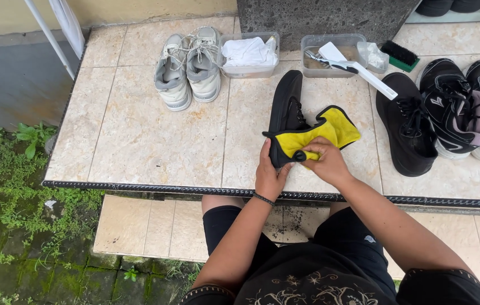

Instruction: The person is cleaning a black sneaker by untying the laces and wiping the surface with a yellow cloth.

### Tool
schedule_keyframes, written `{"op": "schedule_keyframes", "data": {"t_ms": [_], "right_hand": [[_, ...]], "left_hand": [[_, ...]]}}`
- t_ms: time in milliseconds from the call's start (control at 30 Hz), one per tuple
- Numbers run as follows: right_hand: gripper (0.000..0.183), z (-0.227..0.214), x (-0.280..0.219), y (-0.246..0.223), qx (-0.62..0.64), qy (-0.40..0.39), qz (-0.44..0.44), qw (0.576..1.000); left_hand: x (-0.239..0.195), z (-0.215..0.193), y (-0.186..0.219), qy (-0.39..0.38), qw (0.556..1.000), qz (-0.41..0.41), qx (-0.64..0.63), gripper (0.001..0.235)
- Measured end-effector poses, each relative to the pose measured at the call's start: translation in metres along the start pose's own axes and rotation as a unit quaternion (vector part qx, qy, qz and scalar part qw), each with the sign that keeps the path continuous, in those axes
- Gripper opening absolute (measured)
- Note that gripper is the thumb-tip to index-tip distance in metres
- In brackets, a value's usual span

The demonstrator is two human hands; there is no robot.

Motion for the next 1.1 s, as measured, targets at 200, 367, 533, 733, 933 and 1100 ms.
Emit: {"op": "schedule_keyframes", "data": {"t_ms": [200, 367, 533, 733, 933, 1100], "right_hand": [[0.011, -0.072, -0.003, -0.057, 0.169, 0.228, 0.1, 0.954], [0.028, -0.015, -0.007, -0.066, 0.223, 0.125, -0.009, 0.967], [0.061, 0.02, 0.006, -0.041, 0.084, 0.095, 0.019, 0.992], [0.054, 0.003, -0.003, -0.017, 0.2, 0.154, 0.066, 0.965], [0.092, 0.014, -0.021, -0.012, 0.142, 0.143, 0.082, 0.976], [0.053, 0.013, -0.018, 0.009, 0.136, 0.155, 0.069, 0.976]], "left_hand": [[-0.004, -0.016, 0.017, -0.008, 0.994, -0.064, -0.089, 0.091], [0.0, -0.002, -0.005, -0.04, 0.985, -0.069, -0.152, 0.105], [-0.001, 0.009, -0.015, -0.044, 0.998, -0.028, -0.029, 0.076], [-0.007, 0.006, -0.011, 0.033, 0.997, 0.062, -0.014, 0.052], [-0.01, -0.009, 0.033, -0.017, 0.994, 0.109, -0.013, 0.057], [-0.008, 0.0, 0.035, -0.058, 0.99, 0.118, 0.049, 0.06]]}}
Point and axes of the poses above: each hand's wrist, its own x-axis towards the middle knuckle, its own z-axis out of the palm, y = z × x, the point moved 8 cm from there along x, towards the middle knuckle, and after that the axes turned 12 degrees about -z, right-handed, at the moved point
